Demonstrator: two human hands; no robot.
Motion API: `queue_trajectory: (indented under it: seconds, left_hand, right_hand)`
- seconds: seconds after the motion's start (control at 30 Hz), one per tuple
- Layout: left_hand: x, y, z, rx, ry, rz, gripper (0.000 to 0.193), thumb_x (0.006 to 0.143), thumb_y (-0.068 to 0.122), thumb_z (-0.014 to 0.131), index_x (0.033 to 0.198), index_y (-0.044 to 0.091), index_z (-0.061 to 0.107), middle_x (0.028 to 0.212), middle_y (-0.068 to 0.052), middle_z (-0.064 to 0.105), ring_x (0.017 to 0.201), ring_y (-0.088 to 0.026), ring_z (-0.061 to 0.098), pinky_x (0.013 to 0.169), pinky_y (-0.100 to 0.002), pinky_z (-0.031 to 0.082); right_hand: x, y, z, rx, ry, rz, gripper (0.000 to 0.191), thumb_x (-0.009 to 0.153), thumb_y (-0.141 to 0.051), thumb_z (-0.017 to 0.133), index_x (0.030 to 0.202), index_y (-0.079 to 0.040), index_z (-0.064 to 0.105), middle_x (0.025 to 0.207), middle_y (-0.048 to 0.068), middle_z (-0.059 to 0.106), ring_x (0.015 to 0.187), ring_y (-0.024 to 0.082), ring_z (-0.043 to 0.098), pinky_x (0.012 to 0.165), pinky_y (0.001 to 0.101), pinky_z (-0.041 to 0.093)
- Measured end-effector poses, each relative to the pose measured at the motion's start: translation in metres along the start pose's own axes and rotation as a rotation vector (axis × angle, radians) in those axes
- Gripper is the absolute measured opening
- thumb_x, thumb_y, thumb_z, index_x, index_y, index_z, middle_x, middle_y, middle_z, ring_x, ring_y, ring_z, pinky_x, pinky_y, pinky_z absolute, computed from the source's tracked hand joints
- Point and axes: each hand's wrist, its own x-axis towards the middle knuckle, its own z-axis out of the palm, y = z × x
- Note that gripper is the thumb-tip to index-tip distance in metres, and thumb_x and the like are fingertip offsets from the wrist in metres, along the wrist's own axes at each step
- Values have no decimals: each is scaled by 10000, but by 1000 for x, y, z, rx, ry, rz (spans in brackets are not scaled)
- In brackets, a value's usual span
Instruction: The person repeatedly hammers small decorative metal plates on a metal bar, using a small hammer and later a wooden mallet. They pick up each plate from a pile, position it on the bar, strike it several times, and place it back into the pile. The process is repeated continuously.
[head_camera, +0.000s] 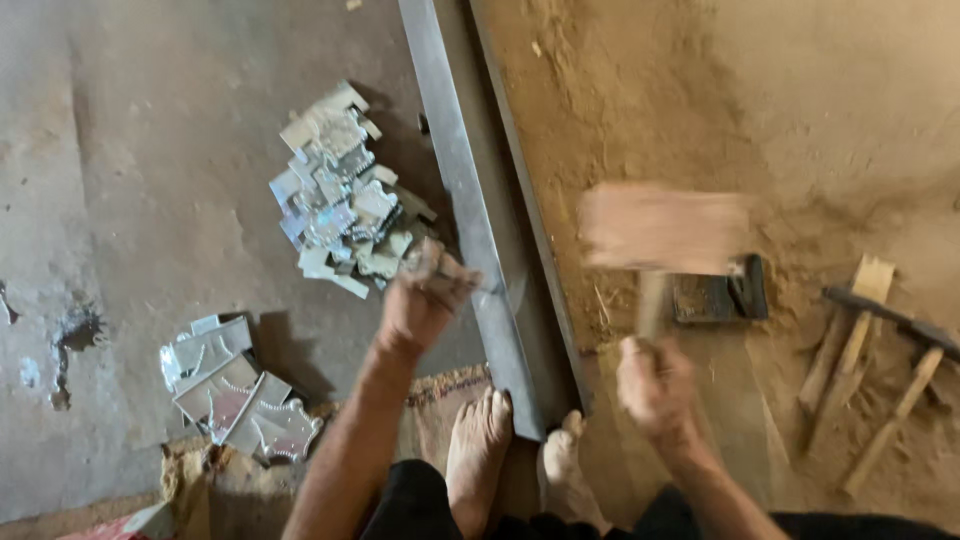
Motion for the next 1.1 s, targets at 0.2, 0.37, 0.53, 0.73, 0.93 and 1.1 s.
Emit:
queue_trajectory:
  seconds: [0.2,0.37,0.53,0.73,0.93,1.1]
  left_hand:
    - [19,40,32,1769,140,30,208,1007,231,569,1077,88,702,932,-107,754,838,-279,703,779,-441,576]
    - [33,30,42,1946,19,54,304,968,307,648,1199,122,718,1022,-151,770,843,-339,738,795,-415,586]
    - [48,25,29,1964,-7,115,333,977,328,668,1224,113,729,1117,-167,747,858,-314,753,800,-418,584]
    - [45,21,10,1861,86,1,342,910,315,713,1188,120,751,881,-171,781,725,-260,770,771,-384,588]
    - [50,22,5,1800,5,159,314,907,266,736,1156,76,762,953,-180,768,792,-233,777,726,-356,599]
    - [52,19,0,1696,58,151,319,903,268,743,1152,69,757,966,-150,787,802,-194,791,738,-341,609]
  right_hand:
    - [39,-62,-13,-155,-3,-577,161,1129,-155,582,1124,6,580,1071,157,674,1038,203,700,849,305,622]
    - [11,-41,52,-359,-42,-142,139,995,-166,649,1039,-34,657,918,77,702,804,185,618,683,340,528]
    - [-12,4,32,-157,37,160,75,987,-141,581,980,-76,542,734,10,548,611,108,512,525,300,448]
    - [-19,-24,-7,-199,83,33,159,1045,-201,460,983,-75,534,687,14,519,526,95,473,430,300,410]
    - [-10,-26,35,-254,29,-460,312,1138,-296,428,966,-65,547,746,36,509,685,51,437,567,251,380]
    - [9,-22,21,-214,106,295,283,1060,-256,423,861,-90,537,666,9,477,514,135,449,405,334,391]
